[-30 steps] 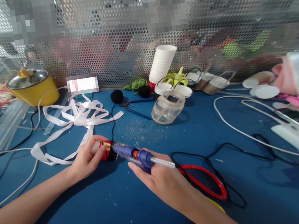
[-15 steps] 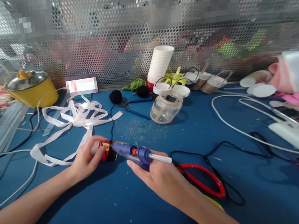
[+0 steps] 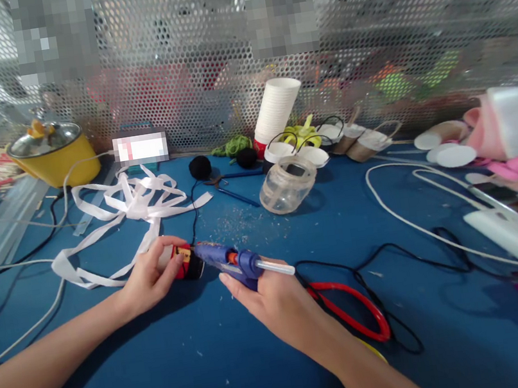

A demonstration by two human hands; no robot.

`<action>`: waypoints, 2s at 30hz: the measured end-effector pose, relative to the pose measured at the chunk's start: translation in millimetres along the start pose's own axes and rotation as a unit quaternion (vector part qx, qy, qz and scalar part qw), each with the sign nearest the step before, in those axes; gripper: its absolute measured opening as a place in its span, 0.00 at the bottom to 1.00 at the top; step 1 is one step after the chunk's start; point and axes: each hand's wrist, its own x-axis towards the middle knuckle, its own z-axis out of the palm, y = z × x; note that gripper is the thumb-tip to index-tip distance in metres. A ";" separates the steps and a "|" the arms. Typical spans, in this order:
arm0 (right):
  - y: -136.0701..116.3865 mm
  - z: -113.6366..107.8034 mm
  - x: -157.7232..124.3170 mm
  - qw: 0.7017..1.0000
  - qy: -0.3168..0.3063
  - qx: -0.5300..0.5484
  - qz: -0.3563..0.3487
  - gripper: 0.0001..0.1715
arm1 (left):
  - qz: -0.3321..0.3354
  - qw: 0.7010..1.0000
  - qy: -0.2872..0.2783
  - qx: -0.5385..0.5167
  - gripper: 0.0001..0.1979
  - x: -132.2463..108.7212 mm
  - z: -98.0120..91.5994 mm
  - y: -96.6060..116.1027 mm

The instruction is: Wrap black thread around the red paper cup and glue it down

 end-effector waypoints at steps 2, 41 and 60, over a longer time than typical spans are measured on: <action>1.1 1.7 0.7 1.000 -0.001 -0.002 0.003 0.24 | -0.002 1.000 -0.002 0.001 0.11 -0.3 0.2 -1.0; -20.9 -14.3 -3.2 0.999 -0.024 0.020 -0.026 0.11 | -0.108 0.992 0.023 -0.060 0.13 8.7 2.6 -2.8; -19.2 -11.8 -5.5 0.998 -0.022 0.005 -0.052 0.08 | -0.105 0.992 0.032 -0.065 0.13 7.7 5.3 -7.1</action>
